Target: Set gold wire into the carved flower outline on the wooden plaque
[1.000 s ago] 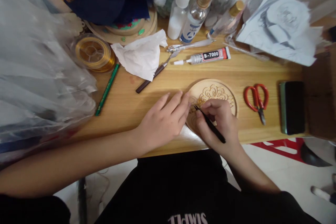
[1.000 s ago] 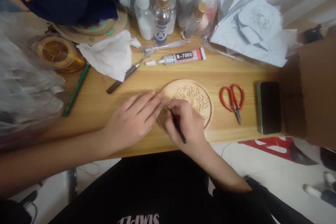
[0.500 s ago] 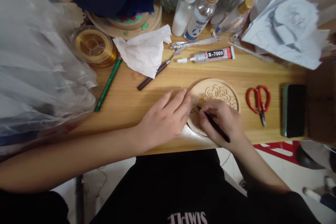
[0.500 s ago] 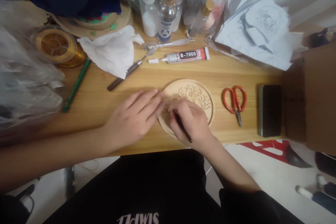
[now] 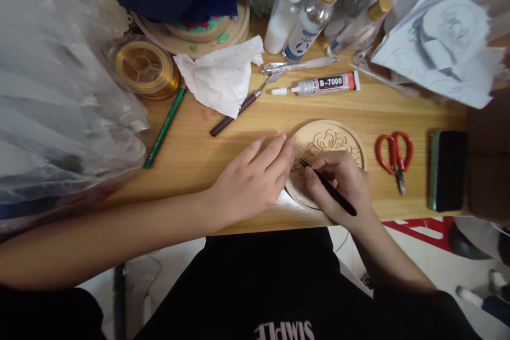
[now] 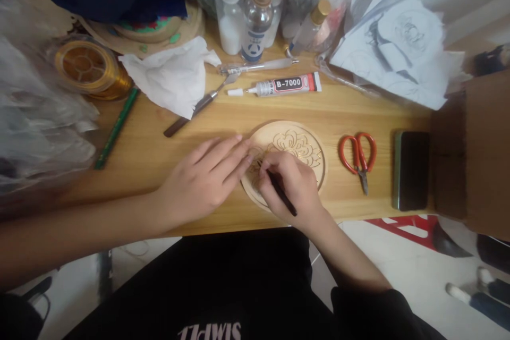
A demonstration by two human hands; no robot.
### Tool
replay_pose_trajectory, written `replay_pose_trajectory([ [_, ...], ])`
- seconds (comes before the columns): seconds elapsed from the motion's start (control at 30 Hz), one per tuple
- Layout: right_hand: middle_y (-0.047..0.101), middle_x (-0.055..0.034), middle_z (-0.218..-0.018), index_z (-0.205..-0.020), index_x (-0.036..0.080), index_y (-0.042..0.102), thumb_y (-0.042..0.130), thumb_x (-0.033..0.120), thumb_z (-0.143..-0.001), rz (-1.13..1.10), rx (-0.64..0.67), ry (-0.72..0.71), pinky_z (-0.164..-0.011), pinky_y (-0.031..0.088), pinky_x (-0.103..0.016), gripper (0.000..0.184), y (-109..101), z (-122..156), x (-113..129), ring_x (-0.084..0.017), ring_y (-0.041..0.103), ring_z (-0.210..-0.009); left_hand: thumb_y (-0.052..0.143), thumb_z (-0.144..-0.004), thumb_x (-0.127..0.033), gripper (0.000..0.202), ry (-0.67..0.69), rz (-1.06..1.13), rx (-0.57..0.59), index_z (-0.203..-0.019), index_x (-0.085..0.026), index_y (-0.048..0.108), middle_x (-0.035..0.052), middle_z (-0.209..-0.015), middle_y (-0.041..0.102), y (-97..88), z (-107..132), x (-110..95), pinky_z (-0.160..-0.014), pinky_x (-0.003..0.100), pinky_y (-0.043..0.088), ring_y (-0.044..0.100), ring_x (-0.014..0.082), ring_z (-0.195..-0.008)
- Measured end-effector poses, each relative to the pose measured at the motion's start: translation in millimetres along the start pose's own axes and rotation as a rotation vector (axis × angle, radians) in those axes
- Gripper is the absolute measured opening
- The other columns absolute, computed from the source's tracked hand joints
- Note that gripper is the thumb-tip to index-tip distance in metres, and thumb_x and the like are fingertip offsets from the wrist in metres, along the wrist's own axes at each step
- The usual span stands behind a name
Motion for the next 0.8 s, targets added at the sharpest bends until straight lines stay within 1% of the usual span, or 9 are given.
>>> replay_pose_trajectory([
  [0.13, 0.059, 0.0065, -0.072, -0.090, 0.025, 0.046, 0.058, 0.010, -0.081, 0.006, -0.025, 0.017, -0.047, 0.039, -0.022, 0.021, 2.4, 1.5, 1.6, -0.007, 0.051, -0.052, 0.035, -0.097, -0.011, 0.036, 0.002, -0.004, -0.004, -0.118, -0.004, 0.064, 0.0135, -0.127, 0.064, 0.3, -0.8, 0.1, -0.093, 0.037, 0.051, 0.060, 0.0278, -0.119],
  [0.4, 0.059, 0.0061, -0.072, -0.092, 0.024, 0.046, 0.059, 0.012, -0.083, 0.025, 0.009, -0.050, -0.047, 0.040, -0.020, 0.020, 1.2, -1.1, 1.6, -0.008, 0.055, -0.057, 0.035, -0.097, -0.011, 0.036, -0.006, 0.014, -0.013, -0.116, -0.003, 0.064, 0.0139, -0.125, 0.065, 1.8, 0.1, -0.5, -0.092, 0.038, 0.050, 0.061, 0.0284, -0.117],
  [0.57, 0.057, 0.0084, -0.066, -0.091, 0.024, 0.046, 0.060, 0.013, -0.081, 0.048, -0.035, -0.006, -0.047, 0.039, -0.020, 0.020, 1.5, 0.8, 4.3, -0.006, 0.050, -0.049, 0.036, -0.097, -0.011, 0.035, -0.013, 0.028, -0.016, -0.117, -0.003, 0.063, 0.0142, -0.125, 0.065, 2.0, -0.6, -0.4, -0.093, 0.037, 0.049, 0.061, 0.0278, -0.118],
  [0.67, 0.056, 0.0096, -0.063, -0.093, 0.024, 0.045, 0.061, 0.013, -0.080, 0.039, -0.029, 0.022, -0.045, 0.038, -0.019, 0.023, 2.9, 0.9, 5.3, -0.005, 0.047, -0.046, 0.036, -0.098, -0.011, 0.035, -0.014, 0.025, -0.016, -0.118, -0.003, 0.063, 0.0144, -0.125, 0.065, 1.4, -0.6, -0.4, -0.093, 0.037, 0.049, 0.060, 0.0276, -0.119],
  [0.8, 0.056, 0.0095, -0.064, -0.094, 0.025, 0.045, 0.061, 0.012, -0.080, 0.036, -0.020, 0.034, -0.046, 0.038, -0.019, 0.025, 3.5, -0.2, 5.5, -0.006, 0.047, -0.046, 0.035, -0.098, -0.011, 0.035, -0.017, 0.015, -0.017, -0.118, -0.003, 0.063, 0.0134, -0.125, 0.065, 1.4, 0.3, -0.4, -0.093, 0.036, 0.049, 0.060, 0.0272, -0.118],
])
Point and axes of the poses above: each hand's wrist, its own z-axis away from the middle knuckle, its own y-axis out of the palm, x = y × z, the point moved 2 cm from there along -z, towards the middle knuckle
